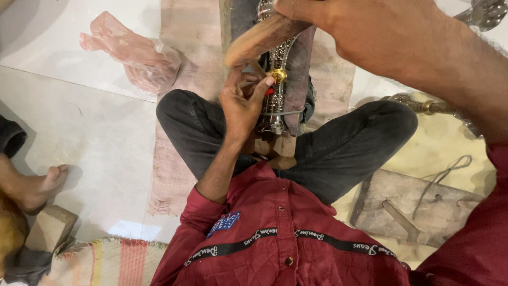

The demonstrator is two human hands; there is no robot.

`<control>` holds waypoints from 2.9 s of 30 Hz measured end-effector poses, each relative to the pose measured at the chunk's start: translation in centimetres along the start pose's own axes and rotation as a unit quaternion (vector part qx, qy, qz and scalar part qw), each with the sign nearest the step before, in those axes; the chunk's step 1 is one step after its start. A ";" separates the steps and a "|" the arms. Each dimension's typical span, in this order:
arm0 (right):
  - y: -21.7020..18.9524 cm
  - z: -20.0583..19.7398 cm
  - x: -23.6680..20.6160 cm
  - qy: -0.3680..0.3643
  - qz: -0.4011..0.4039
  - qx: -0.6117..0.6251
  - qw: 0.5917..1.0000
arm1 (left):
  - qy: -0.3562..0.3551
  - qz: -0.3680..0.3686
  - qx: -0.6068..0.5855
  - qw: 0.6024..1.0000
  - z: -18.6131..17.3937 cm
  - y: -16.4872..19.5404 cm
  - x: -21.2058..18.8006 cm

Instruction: The person sits cross-legged on the floor holding an ornate metal vase steady with one hand while striking a small punch placed against the vase's surface with a wooden mallet, working the decoration in sections. The person repositions the punch and rotates the vase to continue hammering different areas of the pattern.

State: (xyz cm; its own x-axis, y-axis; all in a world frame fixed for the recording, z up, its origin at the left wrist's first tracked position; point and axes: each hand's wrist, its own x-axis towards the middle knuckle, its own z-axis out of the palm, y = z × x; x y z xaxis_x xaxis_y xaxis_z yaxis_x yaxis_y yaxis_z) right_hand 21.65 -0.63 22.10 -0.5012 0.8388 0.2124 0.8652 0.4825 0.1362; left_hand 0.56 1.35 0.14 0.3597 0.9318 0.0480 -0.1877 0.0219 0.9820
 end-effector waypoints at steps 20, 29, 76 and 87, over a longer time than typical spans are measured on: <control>1.0 2.8 -5.1 -0.018 0.037 -0.083 0.996 | -0.100 -0.004 0.083 0.992 -0.8 2.0 0.8; 1.8 3.4 -5.3 -0.058 0.140 0.154 0.977 | -0.097 -0.013 0.089 0.991 -0.9 1.2 0.9; 0.0 6.8 -9.5 -0.088 0.138 -0.011 0.986 | -0.203 -0.057 0.155 0.965 -1.4 2.3 2.4; 0.1 8.6 -11.0 -0.035 0.143 -0.054 0.988 | -0.238 -0.022 0.128 0.963 -1.4 3.3 2.8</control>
State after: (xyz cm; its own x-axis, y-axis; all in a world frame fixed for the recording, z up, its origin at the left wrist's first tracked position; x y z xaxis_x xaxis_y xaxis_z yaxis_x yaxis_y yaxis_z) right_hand 27.35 -7.66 11.49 -0.2314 0.9540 0.1905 0.9632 0.1970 0.1831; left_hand -0.32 4.59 3.24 0.7513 0.6595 0.0247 0.0457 -0.0893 0.9950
